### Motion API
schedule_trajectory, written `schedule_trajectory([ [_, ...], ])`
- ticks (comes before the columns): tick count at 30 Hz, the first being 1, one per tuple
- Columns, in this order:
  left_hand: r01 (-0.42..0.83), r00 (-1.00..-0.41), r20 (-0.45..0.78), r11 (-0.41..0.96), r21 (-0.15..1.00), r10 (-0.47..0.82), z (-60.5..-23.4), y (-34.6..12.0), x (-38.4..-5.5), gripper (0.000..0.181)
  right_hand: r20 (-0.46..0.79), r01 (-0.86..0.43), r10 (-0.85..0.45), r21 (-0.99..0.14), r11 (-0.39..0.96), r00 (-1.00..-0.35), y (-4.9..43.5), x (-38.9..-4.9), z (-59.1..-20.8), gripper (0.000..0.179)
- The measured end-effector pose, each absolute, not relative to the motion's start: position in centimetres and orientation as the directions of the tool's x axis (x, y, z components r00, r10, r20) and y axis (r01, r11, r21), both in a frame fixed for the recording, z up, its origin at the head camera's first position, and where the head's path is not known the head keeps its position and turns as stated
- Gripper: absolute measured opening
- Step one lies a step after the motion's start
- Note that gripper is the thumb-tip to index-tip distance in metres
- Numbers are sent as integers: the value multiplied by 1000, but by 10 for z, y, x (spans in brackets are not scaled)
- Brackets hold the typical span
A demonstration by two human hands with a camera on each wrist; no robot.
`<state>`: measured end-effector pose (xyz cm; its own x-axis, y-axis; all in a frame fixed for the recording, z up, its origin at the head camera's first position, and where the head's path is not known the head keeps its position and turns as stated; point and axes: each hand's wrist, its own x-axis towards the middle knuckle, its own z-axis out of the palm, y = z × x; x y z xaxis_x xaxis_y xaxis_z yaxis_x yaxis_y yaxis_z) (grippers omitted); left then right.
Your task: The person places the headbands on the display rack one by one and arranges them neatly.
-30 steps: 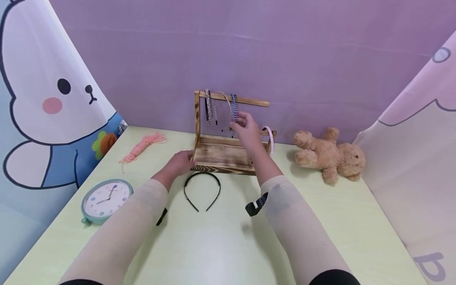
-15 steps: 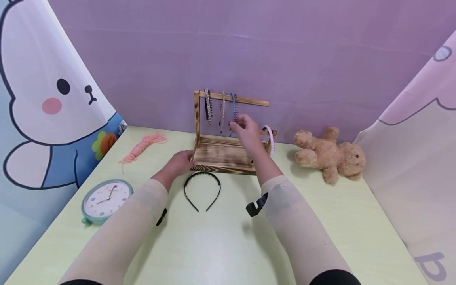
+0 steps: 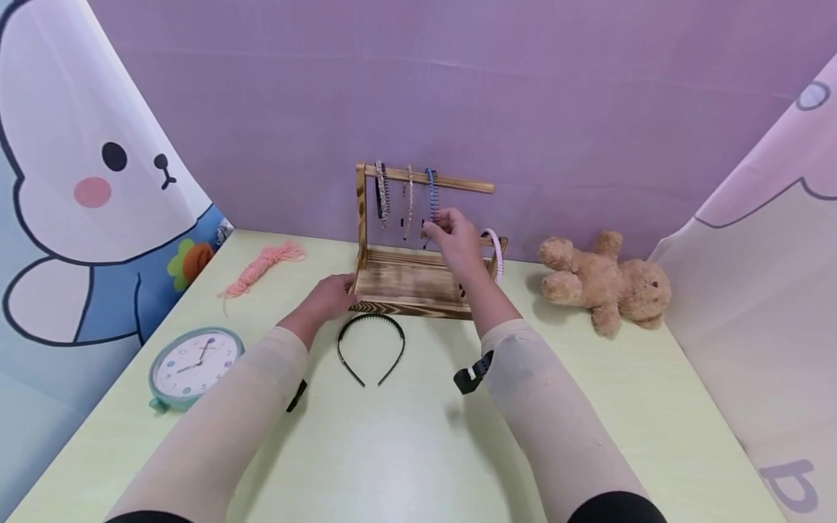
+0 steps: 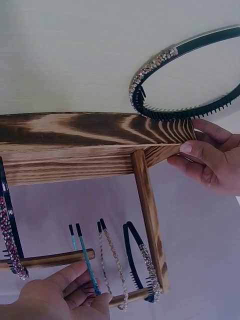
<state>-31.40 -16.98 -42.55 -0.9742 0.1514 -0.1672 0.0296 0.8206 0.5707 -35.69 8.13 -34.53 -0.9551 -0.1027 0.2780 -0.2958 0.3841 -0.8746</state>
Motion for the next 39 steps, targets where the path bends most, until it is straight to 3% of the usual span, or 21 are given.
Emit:
schedule_trajectory([
  [6,27,-973,-173,821,570,152,-425,-169,-315,59,236,-269,-130,-863,427,-963,84,-351,-341,47],
  [14,20,-972,-180,818,575,150,-424,-170,-314,60,182,-223,-129,-784,579,-975,97,-337,-332,65],
  [20,18,-971,-186,818,575,152,-424,-170,-313,59,280,-273,-73,-793,545,-957,107,-322,-328,55],
  [24,17,-971,-186,818,575,151,-424,-170,-313,59,289,-353,-204,-767,536,-935,104,-305,-323,46],
  [27,15,-971,-186,817,577,149,-424,-170,-314,60,193,-437,-442,-704,559,-876,98,-290,-328,38],
  [31,19,-972,-181,817,576,151,-423,-169,-314,59,-4,-552,-702,-614,564,-712,85,-273,-350,35],
  [34,25,-972,-176,817,576,153,-423,-169,-314,59,-139,-580,-771,-580,572,-621,78,-266,-369,37],
  [39,26,-970,-184,822,569,158,-423,-169,-315,60,-308,-560,-756,-525,641,-577,77,-264,-391,43],
])
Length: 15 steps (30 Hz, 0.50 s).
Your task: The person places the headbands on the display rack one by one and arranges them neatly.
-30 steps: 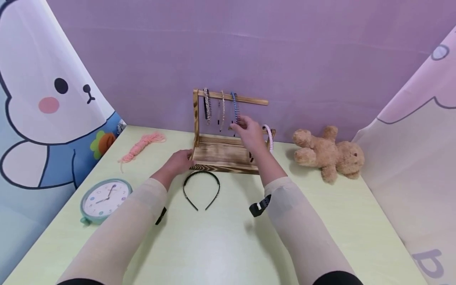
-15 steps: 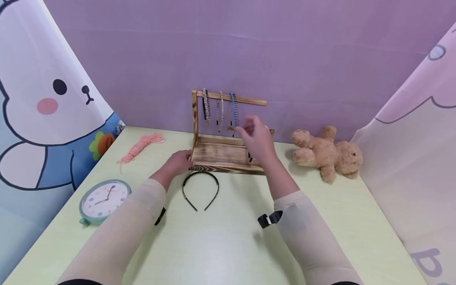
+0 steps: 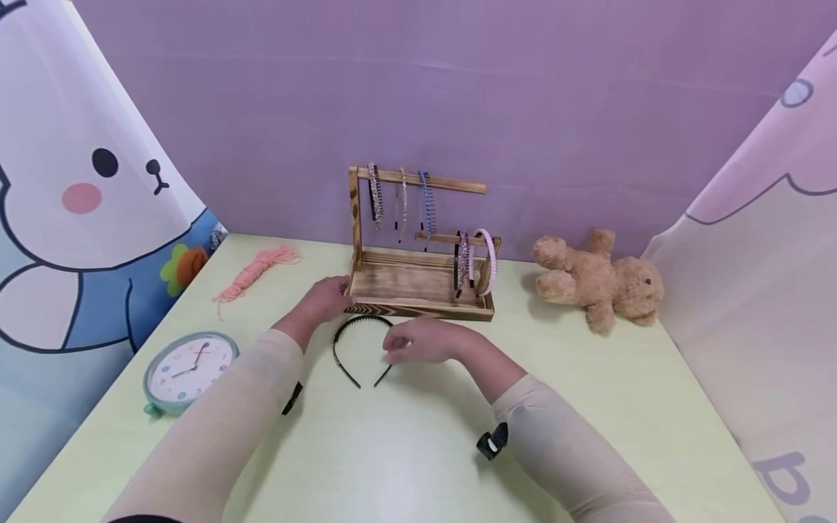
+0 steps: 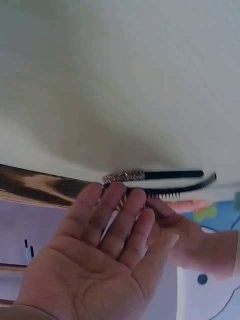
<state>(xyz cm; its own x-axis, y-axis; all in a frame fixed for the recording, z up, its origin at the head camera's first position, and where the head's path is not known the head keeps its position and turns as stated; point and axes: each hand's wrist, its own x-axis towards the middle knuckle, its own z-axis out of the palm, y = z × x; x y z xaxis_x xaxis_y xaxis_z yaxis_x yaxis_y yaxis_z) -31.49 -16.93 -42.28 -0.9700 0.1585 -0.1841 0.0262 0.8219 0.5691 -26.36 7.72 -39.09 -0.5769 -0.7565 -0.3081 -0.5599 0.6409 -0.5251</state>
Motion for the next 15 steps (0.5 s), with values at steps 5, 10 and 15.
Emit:
schedule_trajectory([
  [5,53,-972,-158,816,575,175,-423,-171,-315,58,-379,-545,-652,-359,758,-657,86,-267,-390,44],
  [10,55,-974,-148,814,578,170,-424,-172,-316,58,-402,-507,-544,-205,837,-736,89,-267,-387,41],
  [15,43,-974,-159,813,581,165,-425,-172,-316,60,-433,-492,-535,-215,843,-726,82,-260,-393,42],
])
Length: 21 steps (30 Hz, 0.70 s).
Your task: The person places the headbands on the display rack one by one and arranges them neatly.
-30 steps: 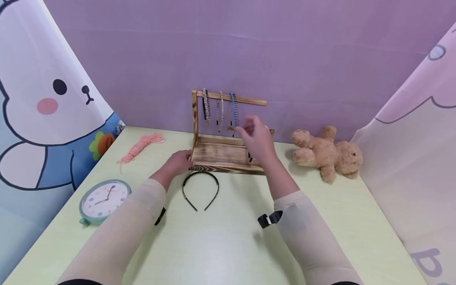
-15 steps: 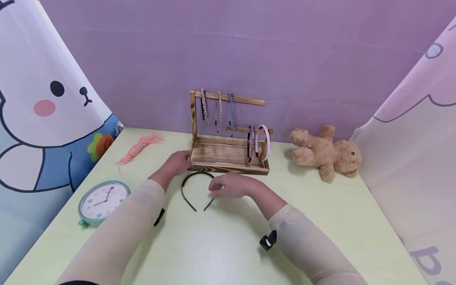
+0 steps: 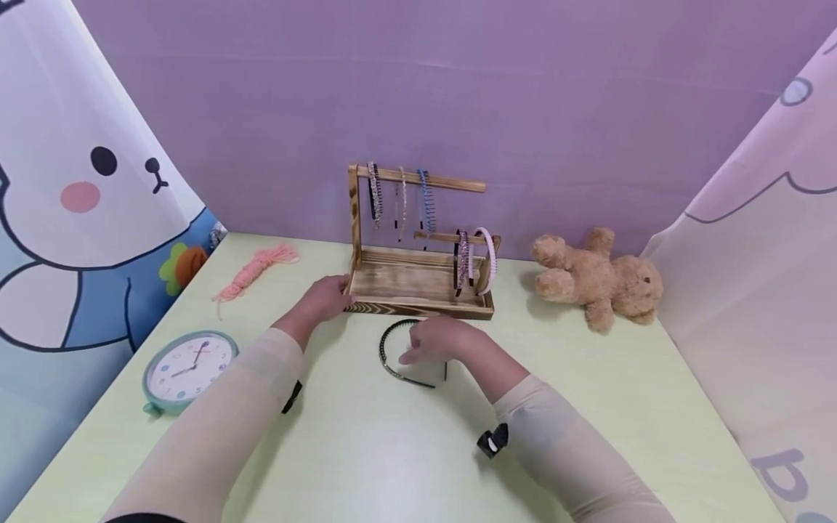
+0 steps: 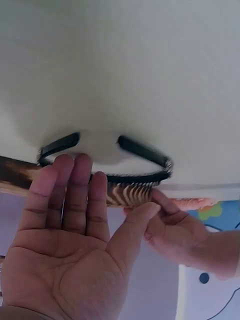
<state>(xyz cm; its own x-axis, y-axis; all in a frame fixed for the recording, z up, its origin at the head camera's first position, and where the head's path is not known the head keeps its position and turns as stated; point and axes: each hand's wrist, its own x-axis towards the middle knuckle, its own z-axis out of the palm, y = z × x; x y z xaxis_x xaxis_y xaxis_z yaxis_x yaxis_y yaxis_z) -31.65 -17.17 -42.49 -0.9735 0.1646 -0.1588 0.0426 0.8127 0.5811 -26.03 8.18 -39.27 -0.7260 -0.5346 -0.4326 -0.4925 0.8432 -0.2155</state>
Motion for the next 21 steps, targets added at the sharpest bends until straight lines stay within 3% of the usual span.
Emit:
schedule_trajectory([
  [7,35,-973,-165,813,582,160,-426,-170,-319,60,-433,-503,-553,-236,831,-711,61,-250,-403,42],
  [21,53,-973,-160,833,550,167,-425,-170,-318,61,-375,-539,-579,-217,814,-724,54,-246,-417,22],
])
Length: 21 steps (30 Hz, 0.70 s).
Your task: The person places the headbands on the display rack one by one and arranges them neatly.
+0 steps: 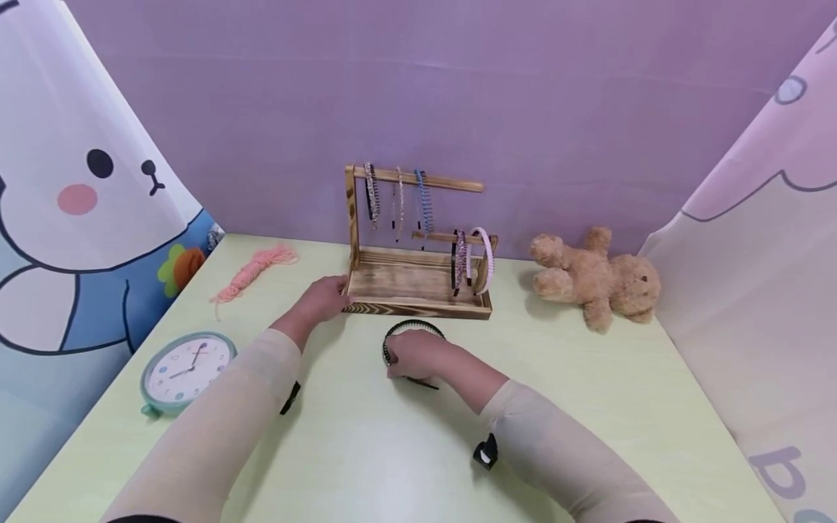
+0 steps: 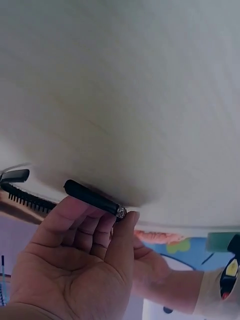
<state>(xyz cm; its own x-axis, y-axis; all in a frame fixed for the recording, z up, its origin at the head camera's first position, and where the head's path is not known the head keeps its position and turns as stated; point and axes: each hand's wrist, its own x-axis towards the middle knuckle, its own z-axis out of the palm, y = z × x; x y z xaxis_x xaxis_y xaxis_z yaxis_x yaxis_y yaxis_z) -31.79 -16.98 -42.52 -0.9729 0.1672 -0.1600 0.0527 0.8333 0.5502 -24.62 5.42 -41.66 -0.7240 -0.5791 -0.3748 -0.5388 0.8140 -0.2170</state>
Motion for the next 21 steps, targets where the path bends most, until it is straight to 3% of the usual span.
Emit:
schedule_trajectory([
  [3,58,-973,-156,839,541,168,-426,-170,-318,61,-351,-532,-593,-262,805,-725,61,-245,-409,18],
  [9,69,-974,-147,840,539,174,-426,-171,-316,59,-346,-393,-579,-477,786,-738,80,-247,-385,14],
  [16,71,-973,-146,832,550,179,-424,-170,-314,58,-305,-265,-615,-702,661,-727,105,-256,-355,17],
  [21,76,-973,-140,831,551,182,-422,-169,-314,57,-239,-225,-610,-780,584,-755,122,-257,-335,17],
])
